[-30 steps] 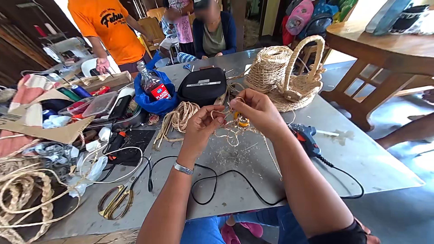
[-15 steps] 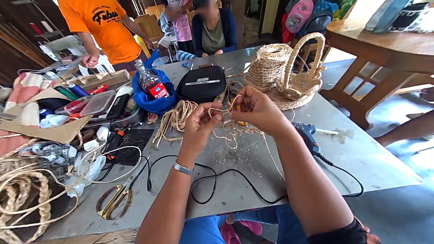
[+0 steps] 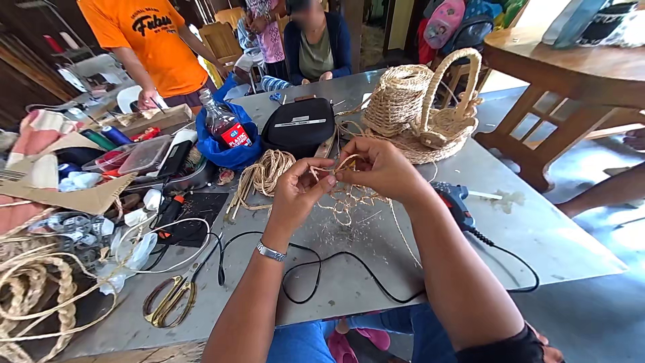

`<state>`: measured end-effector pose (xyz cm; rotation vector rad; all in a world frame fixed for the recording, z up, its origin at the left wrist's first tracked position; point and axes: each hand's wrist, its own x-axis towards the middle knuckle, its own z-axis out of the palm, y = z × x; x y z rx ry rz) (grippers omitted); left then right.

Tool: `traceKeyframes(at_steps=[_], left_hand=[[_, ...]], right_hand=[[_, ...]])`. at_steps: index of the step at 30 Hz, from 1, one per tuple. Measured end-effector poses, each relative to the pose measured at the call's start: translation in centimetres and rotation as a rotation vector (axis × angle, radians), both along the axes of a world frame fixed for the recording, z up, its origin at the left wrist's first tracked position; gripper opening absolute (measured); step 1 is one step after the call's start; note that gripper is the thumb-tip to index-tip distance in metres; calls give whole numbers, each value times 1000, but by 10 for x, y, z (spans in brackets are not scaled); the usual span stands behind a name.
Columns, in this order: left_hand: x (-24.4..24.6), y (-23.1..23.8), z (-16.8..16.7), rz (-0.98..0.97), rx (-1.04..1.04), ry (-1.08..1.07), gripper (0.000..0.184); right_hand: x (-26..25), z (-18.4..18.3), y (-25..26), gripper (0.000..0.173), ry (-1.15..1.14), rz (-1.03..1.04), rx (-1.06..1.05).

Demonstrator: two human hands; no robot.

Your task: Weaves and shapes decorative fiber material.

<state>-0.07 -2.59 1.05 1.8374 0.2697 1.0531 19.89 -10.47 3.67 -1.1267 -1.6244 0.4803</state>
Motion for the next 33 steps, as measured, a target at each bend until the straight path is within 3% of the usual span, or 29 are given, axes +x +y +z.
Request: traceKeyframes(at_steps=[7,13,19,25,33], left_hand=[[3,-1,-2,116,144,-3,17],[5,-2,-3,106,212,-64,21],[7,-9,-4,93,179,-72,16],[12,-16,-6,71,225,-156,18],[11,-18,-7,-6,212,-232,19]], right_hand=[[1,0,-2,13,-84,-10,38],[-1,-1,-2,20,-178,-129,132],[-7,0,0,25,-7,-95,121],[-28,-5,3,46,211,-212,146],[-45,-4,-7,40,263,-257,233]])
